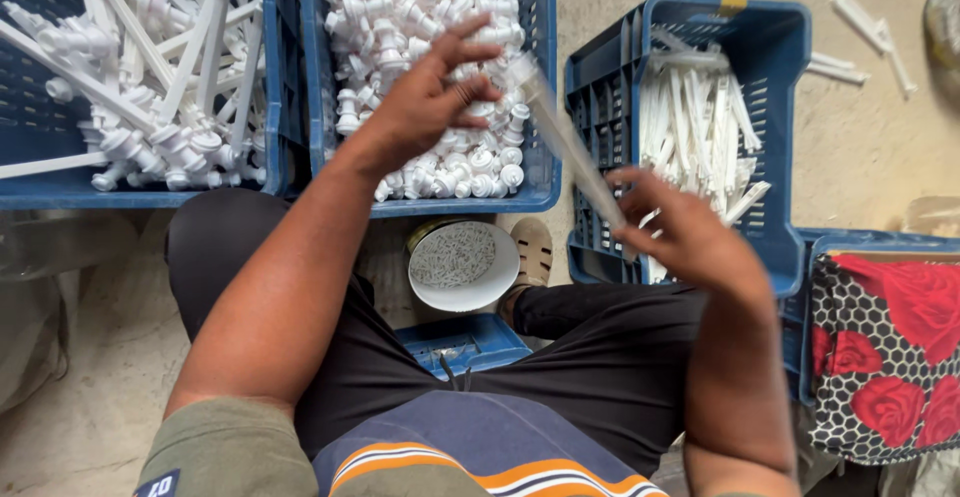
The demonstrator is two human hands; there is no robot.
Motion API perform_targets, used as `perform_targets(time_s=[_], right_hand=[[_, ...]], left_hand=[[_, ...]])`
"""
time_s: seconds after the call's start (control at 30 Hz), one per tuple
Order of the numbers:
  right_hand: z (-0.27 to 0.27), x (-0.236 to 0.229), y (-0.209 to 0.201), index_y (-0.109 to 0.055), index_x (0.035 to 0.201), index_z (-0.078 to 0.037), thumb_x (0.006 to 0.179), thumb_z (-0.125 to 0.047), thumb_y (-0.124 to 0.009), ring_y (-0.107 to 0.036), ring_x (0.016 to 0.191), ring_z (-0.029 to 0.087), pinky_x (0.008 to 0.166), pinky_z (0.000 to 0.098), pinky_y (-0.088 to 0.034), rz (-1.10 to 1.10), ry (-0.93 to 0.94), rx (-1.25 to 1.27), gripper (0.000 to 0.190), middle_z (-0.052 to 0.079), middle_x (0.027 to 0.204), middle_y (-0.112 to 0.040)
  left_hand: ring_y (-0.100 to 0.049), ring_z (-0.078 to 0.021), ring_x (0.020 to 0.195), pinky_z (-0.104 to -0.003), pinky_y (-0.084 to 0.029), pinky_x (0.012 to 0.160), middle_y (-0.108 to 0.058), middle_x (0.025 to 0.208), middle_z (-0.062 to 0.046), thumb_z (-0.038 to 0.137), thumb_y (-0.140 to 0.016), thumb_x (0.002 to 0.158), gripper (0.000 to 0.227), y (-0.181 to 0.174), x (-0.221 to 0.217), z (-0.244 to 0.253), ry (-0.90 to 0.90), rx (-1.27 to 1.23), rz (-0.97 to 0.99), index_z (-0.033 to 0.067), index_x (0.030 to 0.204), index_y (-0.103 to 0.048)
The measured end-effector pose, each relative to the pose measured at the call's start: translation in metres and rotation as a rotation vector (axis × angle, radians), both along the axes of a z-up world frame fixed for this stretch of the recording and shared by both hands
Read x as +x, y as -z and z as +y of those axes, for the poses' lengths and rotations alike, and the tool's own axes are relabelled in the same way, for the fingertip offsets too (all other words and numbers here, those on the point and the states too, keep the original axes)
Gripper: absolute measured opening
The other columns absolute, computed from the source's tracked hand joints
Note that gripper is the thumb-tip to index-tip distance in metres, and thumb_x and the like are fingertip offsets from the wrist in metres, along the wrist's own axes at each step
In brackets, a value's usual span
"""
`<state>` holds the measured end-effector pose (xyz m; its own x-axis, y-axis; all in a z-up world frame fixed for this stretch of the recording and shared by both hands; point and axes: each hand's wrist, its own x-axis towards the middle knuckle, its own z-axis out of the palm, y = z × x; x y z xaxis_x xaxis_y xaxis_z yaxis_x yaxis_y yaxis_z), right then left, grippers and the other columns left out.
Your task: The person sits on the floor and repeatedly picks white plastic caps and rods from blue crates, inserts a small metal pin into each cap, and assembles the rod into the cap. The assembled units are placed into a separate crate.
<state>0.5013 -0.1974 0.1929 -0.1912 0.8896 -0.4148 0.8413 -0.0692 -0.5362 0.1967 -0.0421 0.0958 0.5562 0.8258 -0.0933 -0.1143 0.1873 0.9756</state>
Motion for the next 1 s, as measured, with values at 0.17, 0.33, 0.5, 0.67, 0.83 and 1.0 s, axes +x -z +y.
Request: perform_targets(time_s=[0.17, 0.33, 0.5, 0.67, 0.83, 1.0], right_hand=[[-0.009, -0.046, -0.008, -0.057, 0.136, -0.014, 0.086, -0.010, -0.073, -0.076, 0.079, 0.022, 0.072, 0.0376, -0.059, -0.101, -0.002, -0.073, 0.052, 0.008, 0.085, -0.075], [-0.006, -0.058, 0.018, -0.045, 0.140, -0.004, 0.092, -0.017, -0.071, -0.069, 0.083, 0.018, 0.072, 0.0348, -0.056, 0.243, 0.083, 0.051, 0.056, 0.009, 0.092, -0.067], [0.006, -0.049, 0.056, -0.050, 0.142, 0.000, 0.108, -0.019, -0.052, -0.060, 0.083, 0.011, 0.074, 0.0288, -0.054, 0.601, 0.292, -0.071, 0.038, 0.002, 0.096, -0.061], [0.017, -0.040, 0.071, -0.056, 0.139, 0.000, 0.108, -0.023, -0.047, -0.060, 0.077, 0.012, 0.071, 0.0282, -0.055, 0.691, 0.452, -0.201, 0.040, 0.003, 0.089, -0.062], [0.022, -0.048, 0.067, -0.052, 0.137, -0.006, 0.104, -0.027, -0.056, -0.061, 0.072, 0.013, 0.065, 0.0293, -0.052, 0.435, 0.383, -0.107, 0.039, 0.005, 0.086, -0.065], [0.030, -0.047, 0.052, -0.056, 0.132, -0.009, 0.100, -0.028, -0.062, -0.069, 0.062, 0.017, 0.060, 0.0341, -0.054, 0.010, 0.419, 0.021, 0.037, 0.009, 0.074, -0.068]], left_hand=[[-0.078, -0.0204, 0.099, -0.031, -0.063, 0.086, -0.073, 0.118, -0.013, 0.008, -0.061, 0.100, 0.025, 0.001, 0.013, -0.021, 0.116, 0.003, -0.088, 0.0035, 0.124, -0.067], [-0.077, -0.0209, 0.096, -0.033, -0.064, 0.082, -0.069, 0.113, -0.011, 0.000, -0.069, 0.094, 0.023, 0.015, 0.032, -0.044, 0.214, -0.151, -0.229, -0.0015, 0.117, -0.066], [-0.076, -0.0189, 0.088, -0.030, -0.068, 0.077, -0.066, 0.110, -0.009, -0.001, -0.069, 0.090, 0.030, 0.023, 0.047, -0.045, 0.143, -0.231, -0.234, 0.0011, 0.119, -0.063], [-0.077, -0.0167, 0.086, -0.030, -0.064, 0.076, -0.065, 0.104, -0.009, 0.000, -0.073, 0.089, 0.029, 0.033, 0.049, -0.035, 0.169, -0.179, -0.177, 0.0019, 0.117, -0.067], [-0.077, -0.0171, 0.081, -0.028, -0.060, 0.065, -0.077, 0.088, -0.007, 0.018, -0.078, 0.092, 0.020, 0.063, 0.056, -0.024, 0.112, -0.079, 0.065, 0.0019, 0.103, -0.072], [-0.072, -0.0322, 0.100, -0.045, -0.056, 0.084, -0.074, 0.108, -0.012, 0.029, -0.076, 0.091, 0.028, 0.120, 0.038, -0.001, -0.107, 0.345, 0.741, 0.0097, 0.111, -0.072]])
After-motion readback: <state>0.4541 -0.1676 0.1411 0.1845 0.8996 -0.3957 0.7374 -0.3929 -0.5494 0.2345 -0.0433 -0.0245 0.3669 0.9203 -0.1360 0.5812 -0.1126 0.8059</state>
